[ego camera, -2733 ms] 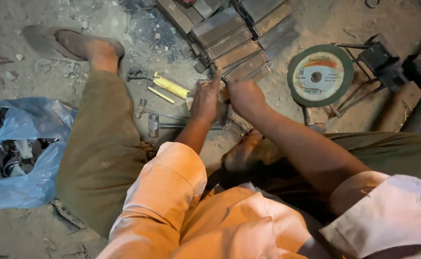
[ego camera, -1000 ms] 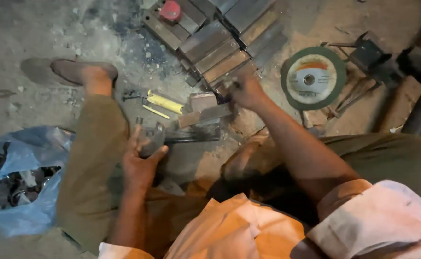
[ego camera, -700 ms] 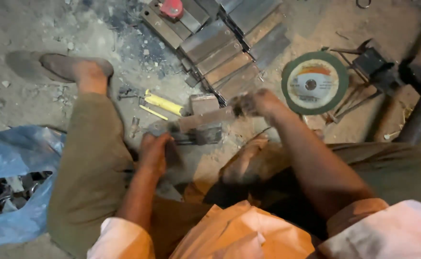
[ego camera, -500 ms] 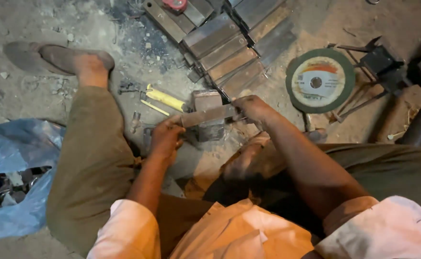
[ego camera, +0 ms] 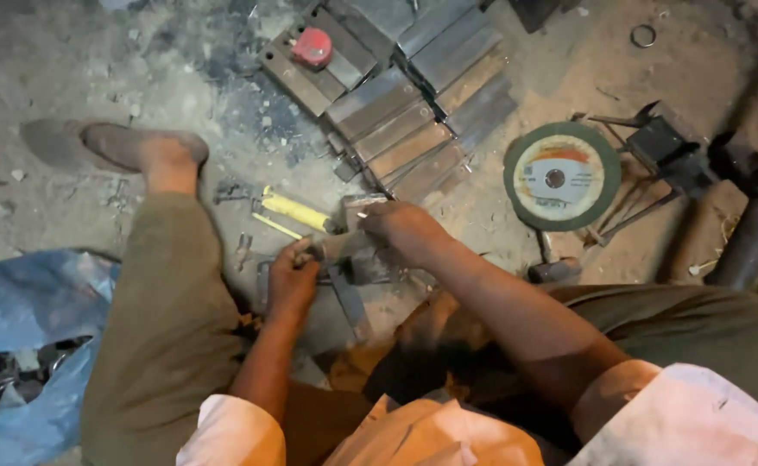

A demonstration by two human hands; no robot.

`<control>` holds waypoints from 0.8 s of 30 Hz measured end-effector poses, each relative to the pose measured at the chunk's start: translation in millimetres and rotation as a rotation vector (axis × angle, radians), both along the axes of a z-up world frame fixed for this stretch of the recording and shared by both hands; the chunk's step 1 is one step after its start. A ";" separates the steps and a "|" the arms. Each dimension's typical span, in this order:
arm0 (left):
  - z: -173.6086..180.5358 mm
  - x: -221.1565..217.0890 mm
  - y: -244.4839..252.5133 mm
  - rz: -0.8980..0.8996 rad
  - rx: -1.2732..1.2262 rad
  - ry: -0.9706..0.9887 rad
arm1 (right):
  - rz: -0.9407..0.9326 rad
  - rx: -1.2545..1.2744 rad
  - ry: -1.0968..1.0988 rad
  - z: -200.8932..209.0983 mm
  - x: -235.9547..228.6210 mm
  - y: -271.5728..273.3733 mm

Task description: The person sits on the floor and uses a hand file to smooth the edges of rectangular metal bars. They hold each bar with one hand and file the edges with the other, occasionally turning the bar to work on different sides. Finished bars are placed in a stack nearby.

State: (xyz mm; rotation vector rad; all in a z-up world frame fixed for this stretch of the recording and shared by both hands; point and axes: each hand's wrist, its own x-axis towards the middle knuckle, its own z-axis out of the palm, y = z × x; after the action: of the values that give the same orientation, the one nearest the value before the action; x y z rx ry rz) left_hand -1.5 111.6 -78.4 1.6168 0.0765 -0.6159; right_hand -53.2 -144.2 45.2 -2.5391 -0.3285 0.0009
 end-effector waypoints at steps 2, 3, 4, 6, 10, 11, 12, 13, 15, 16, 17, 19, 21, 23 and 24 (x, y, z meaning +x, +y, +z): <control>0.2 1.4 -2.0 0.004 -0.056 0.019 | 0.006 0.001 0.076 -1.3 1.5 -2.2; 1.1 1.9 -3.1 0.008 -0.084 0.031 | -0.004 0.004 0.112 -2.6 0.0 -1.9; 2.5 1.4 -3.1 -0.010 -0.052 -0.003 | -0.011 0.008 0.149 -4.2 -0.9 -2.6; 6.0 0.8 -2.0 -0.042 0.013 -0.070 | 0.133 -0.005 0.018 -7.5 0.2 -12.8; 8.4 -2.6 -1.4 -0.069 0.003 -0.153 | 0.191 0.077 0.042 -11.4 -2.2 -60.9; 8.7 -2.6 -4.7 -0.061 -0.011 -0.130 | 0.170 0.023 0.042 -10.9 -1.5 -78.0; 9.8 -2.9 -7.0 -0.053 -0.024 -0.108 | 0.147 -0.031 0.041 -9.4 -1.6 -96.8; 12.6 -4.7 -7.6 -0.070 0.003 -0.103 | 0.125 -0.084 0.041 -7.9 -0.9 -114.5; 20.1 -7.9 -7.6 -0.106 0.060 -0.097 | 0.084 -0.190 0.054 -8.1 5.6 -139.6; 23.0 -7.8 -8.0 -0.109 0.043 -0.106 | 0.064 -0.241 0.071 -8.2 9.1 -148.3; 25.4 -8.9 -8.0 -0.111 0.025 -0.115 | 0.044 -0.293 0.087 -9.0 12.4 -153.2; 28.2 -11.1 -9.4 -0.102 -0.015 -0.122 | 0.004 -0.257 0.153 -10.9 19.6 -157.0; 29.8 -12.0 -10.1 -0.079 -0.057 -0.119 | 0.023 -0.270 0.081 -15.1 25.4 -154.5; 32.1 -11.7 -8.8 -0.065 -0.026 -0.071 | 0.099 -0.334 -0.125 -20.9 26.9 -149.0; 33.3 -11.4 -8.8 -0.058 -0.010 -0.048 | 0.017 -0.321 -0.141 -21.8 24.7 -148.3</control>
State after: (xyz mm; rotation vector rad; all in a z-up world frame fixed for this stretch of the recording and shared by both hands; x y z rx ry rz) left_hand -12.9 102.8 -45.1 1.6276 -0.0089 -0.6205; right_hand -28.5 -292.5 23.4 -2.8612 -0.4345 -0.1288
